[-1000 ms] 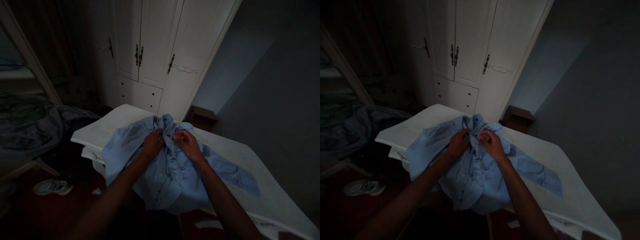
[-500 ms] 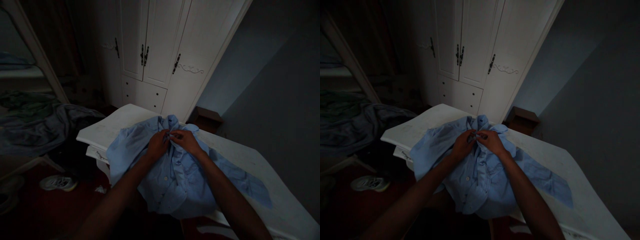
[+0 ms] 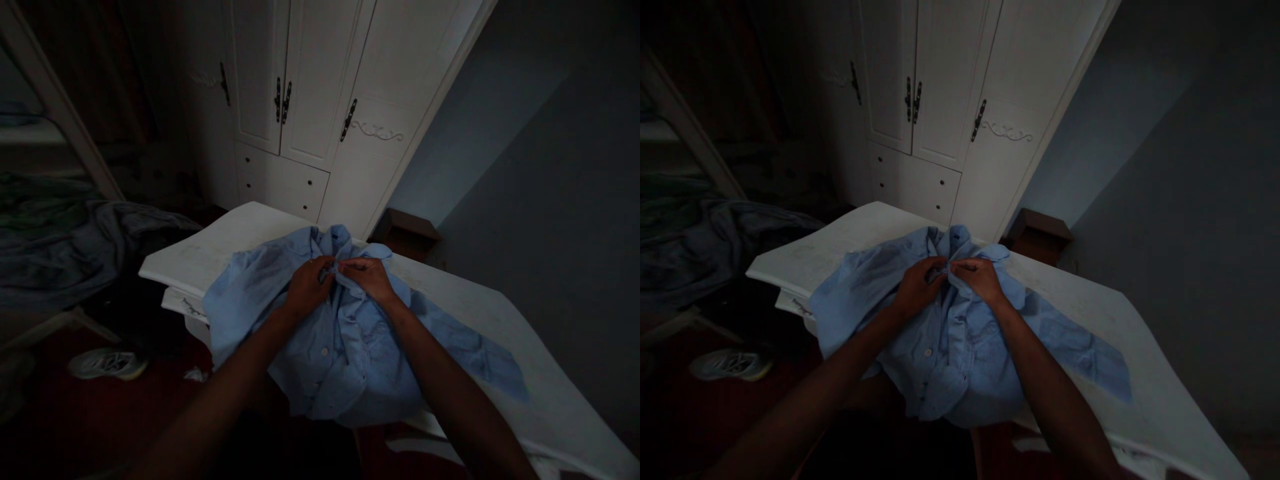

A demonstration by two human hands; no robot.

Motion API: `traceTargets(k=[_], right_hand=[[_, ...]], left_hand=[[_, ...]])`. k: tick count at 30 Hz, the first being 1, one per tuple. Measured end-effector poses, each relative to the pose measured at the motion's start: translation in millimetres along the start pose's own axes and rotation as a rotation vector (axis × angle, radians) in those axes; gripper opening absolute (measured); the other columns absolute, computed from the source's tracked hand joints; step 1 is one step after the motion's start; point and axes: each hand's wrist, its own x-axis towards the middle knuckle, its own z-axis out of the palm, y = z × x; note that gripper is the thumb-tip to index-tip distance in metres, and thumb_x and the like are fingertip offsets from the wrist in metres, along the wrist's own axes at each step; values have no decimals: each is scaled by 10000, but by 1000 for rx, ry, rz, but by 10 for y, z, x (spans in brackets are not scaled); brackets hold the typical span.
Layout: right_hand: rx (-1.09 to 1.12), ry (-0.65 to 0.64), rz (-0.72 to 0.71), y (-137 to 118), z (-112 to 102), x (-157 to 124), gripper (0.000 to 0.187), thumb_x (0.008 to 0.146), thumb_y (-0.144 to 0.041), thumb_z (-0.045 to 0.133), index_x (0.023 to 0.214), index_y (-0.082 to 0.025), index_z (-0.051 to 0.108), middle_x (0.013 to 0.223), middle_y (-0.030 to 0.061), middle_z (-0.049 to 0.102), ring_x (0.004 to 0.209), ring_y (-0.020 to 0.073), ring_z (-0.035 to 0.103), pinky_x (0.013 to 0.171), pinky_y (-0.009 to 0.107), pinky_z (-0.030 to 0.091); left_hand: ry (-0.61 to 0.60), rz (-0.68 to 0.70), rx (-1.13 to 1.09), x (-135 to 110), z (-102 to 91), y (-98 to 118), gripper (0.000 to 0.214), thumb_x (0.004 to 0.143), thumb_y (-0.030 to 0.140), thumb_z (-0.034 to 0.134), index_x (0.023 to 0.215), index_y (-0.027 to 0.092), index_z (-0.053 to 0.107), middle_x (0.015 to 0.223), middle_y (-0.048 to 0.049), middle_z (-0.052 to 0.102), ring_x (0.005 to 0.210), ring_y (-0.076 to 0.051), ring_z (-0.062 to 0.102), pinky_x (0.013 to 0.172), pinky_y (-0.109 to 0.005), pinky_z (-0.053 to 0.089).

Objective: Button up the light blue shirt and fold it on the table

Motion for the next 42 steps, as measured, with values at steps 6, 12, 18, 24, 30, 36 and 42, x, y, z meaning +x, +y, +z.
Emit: traceTargets(k=[6,12,18,24,30,36,42], right_hand=[[-143,40,-65,-5,28,-16,255,717,-392,690,833,-178,769,767,40,756,690,195,689,636,284,525],[-326,-20,-188,4,39,-31,215,816,-326,590,874,-178,735,796,42,746,715,189,690,674,287,532],[-607,-57,-571,-12,5,-57,247,914,-281,533,1106,-224,678,1091,83,701,1023,217,640,912,362,504],[-825,-120,-703,-50,-46,-43,310,960,-240,468,1213,-239,647,1037,84,724,948,225,644,876,398,502],[-943,-93,-698,-75,-22,-45,290,956,-216,466,1144,-185,685,889,104,725,855,235,632,782,368,499],[-873,-92,-635,-37,3,-35,255,947,-235,485,1089,-188,692,914,104,721,846,228,623,795,357,498],[-616,-11,-468,41,37,-1,186,870,-227,576,1007,-205,700,921,64,724,839,197,645,814,338,495]], left_hand=[[-6,-27,15,10,-3,2,329,815,184,596,1143,192,621,1041,-56,706,981,-214,644,921,-362,494],[-18,-6,26,5,12,-37,320,831,196,573,1148,201,613,1035,-49,704,978,-209,645,921,-359,493],[-21,-11,0,7,5,-54,281,818,179,561,1095,193,610,1019,-52,704,950,-203,653,890,-340,503],[-26,-55,16,14,-27,-13,187,799,184,574,980,218,611,974,-37,703,926,-197,651,870,-333,499],[-8,-69,16,21,-32,-5,145,788,179,594,928,213,579,900,-27,685,841,-187,647,792,-305,497],[-36,-56,64,26,-38,2,39,809,187,566,837,214,564,799,-3,657,738,-163,614,717,-275,469],[-64,-16,57,31,-28,-18,61,811,162,525,786,210,551,777,-3,645,749,-162,610,726,-274,456]])
